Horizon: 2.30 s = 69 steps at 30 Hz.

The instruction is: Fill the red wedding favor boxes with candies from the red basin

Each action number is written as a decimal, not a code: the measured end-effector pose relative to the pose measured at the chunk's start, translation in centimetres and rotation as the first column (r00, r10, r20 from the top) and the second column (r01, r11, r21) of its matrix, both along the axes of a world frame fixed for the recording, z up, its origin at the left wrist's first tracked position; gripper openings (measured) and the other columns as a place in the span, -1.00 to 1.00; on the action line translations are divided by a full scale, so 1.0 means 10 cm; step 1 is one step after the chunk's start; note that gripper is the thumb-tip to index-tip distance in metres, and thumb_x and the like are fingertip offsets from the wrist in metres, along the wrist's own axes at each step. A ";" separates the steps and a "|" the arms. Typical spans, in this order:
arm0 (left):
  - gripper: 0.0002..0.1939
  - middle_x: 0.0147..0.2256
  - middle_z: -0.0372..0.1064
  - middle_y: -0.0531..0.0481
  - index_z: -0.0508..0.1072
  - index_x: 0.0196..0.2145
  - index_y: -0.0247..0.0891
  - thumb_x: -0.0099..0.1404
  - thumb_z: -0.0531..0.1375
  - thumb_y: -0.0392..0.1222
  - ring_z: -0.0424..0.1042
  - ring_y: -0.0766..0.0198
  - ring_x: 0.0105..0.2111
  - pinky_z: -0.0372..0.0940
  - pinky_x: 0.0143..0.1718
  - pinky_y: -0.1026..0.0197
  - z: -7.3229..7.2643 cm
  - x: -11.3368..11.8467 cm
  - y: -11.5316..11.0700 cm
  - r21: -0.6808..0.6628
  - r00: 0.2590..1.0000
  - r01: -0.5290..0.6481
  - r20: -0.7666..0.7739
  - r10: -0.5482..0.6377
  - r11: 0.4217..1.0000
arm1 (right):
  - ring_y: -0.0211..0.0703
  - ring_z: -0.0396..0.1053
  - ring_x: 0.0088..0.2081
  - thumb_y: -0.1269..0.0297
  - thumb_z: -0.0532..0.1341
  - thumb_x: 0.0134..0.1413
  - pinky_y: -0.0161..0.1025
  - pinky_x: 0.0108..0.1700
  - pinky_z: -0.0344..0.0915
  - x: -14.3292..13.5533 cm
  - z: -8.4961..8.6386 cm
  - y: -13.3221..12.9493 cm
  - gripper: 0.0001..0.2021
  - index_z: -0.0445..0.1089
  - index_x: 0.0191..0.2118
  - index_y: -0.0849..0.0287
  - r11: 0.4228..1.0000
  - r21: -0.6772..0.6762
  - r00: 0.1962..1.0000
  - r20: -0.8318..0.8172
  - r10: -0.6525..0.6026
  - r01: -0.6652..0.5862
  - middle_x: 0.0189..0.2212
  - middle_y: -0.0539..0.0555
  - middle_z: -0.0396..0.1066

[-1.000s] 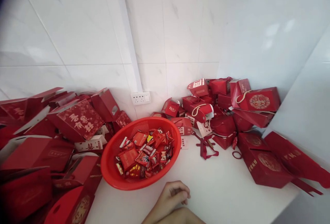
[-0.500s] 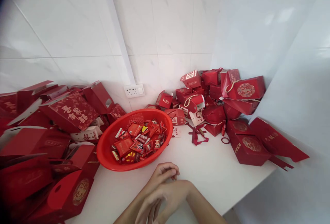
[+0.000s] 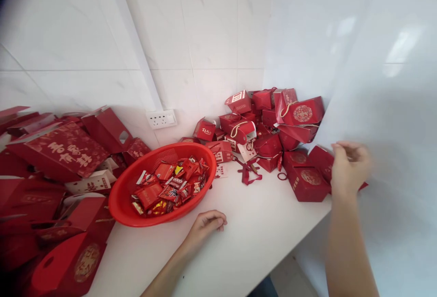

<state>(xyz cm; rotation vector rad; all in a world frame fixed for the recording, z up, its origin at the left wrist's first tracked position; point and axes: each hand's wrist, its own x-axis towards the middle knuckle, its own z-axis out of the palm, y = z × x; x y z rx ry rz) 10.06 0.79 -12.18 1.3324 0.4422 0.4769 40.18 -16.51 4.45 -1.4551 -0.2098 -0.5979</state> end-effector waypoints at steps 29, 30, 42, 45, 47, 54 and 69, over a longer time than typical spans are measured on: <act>-0.67 -0.48 0.45 -0.04 0.58 -0.45 -0.31 0.05 0.40 0.06 0.37 0.26 -0.46 0.29 -0.33 0.21 0.06 -0.01 -0.09 0.050 0.998 -0.007 -0.069 0.011 0.999 | 0.44 0.38 -0.05 -0.09 0.19 0.02 0.24 -0.05 0.29 -0.30 -0.98 -0.26 -0.40 0.40 0.03 0.33 0.602 -0.780 0.985 0.148 -0.087 0.170 -0.12 0.44 0.45; -0.66 -0.48 0.45 -0.05 0.58 -0.44 -0.31 0.06 0.40 0.06 0.37 0.26 -0.46 0.29 -0.33 0.21 0.06 -0.01 -0.09 0.050 0.998 -0.006 -0.065 0.010 0.999 | 0.51 0.36 -0.03 -0.13 0.21 0.00 0.28 -0.08 0.28 -0.32 -1.01 -0.23 -0.31 0.36 0.09 0.37 0.560 -0.816 0.988 0.092 -0.123 0.146 -0.08 0.50 0.42; -0.59 -0.46 0.45 -0.05 0.57 -0.45 -0.33 0.07 0.41 0.14 0.38 0.28 -0.46 0.29 -0.32 0.22 0.03 -0.01 -0.08 0.035 0.999 0.006 -0.040 -0.004 0.999 | 0.34 0.46 -0.06 -0.13 0.36 -0.23 0.25 -0.04 0.40 -0.49 -1.03 -0.36 -0.14 0.26 0.21 0.20 0.718 -0.618 0.943 -0.278 0.183 -0.321 0.03 0.37 0.40; -0.51 -0.38 0.49 -0.08 0.57 -0.31 -0.32 0.05 0.42 0.20 0.42 0.26 -0.42 0.30 -0.29 0.21 0.03 0.00 -0.09 -0.019 0.999 -0.040 -0.007 0.040 0.999 | 0.22 0.38 0.11 -0.08 0.42 -0.23 0.11 0.03 0.44 -0.66 -1.17 -0.28 -0.14 0.20 0.24 0.04 0.694 -0.391 0.797 -0.292 0.529 -0.604 0.15 0.27 0.31; -0.34 -0.22 0.51 -0.13 0.52 -0.09 -0.26 0.01 0.42 0.27 0.49 0.20 -0.34 0.34 -0.24 0.17 0.07 0.00 -0.10 -0.132 0.997 -0.069 0.014 0.071 0.989 | 0.17 0.30 0.21 -0.01 0.43 -0.15 0.08 0.09 0.44 -0.83 -1.30 -0.19 -0.17 0.14 0.27 -0.06 0.599 -0.323 0.677 -0.256 0.690 -0.733 0.25 0.22 0.20; -0.18 0.02 0.48 -0.23 0.37 0.17 -0.22 0.06 0.34 0.28 0.52 -0.01 -0.12 0.40 -0.24 0.13 0.46 -0.06 -0.15 -0.310 0.986 -0.138 0.043 0.159 0.941 | 0.22 0.10 0.36 0.23 0.32 0.10 0.21 0.29 0.25 -1.48 -1.71 -0.03 -0.23 0.02 0.38 -0.03 0.436 -0.572 0.574 -0.077 0.815 -0.695 0.31 0.23 0.08; -0.38 -0.02 0.51 -0.16 0.52 -0.05 -0.29 -0.07 0.41 0.02 0.45 -0.11 0.04 0.33 -0.04 0.12 0.54 -0.44 -0.21 -0.122 0.894 -0.433 -0.187 0.408 0.893 | 0.64 0.27 0.16 0.11 0.18 0.05 0.47 0.10 0.18 -0.38 -1.51 -0.60 -0.34 0.26 0.22 0.40 0.604 -0.773 0.981 0.135 -0.143 0.194 0.17 0.59 0.28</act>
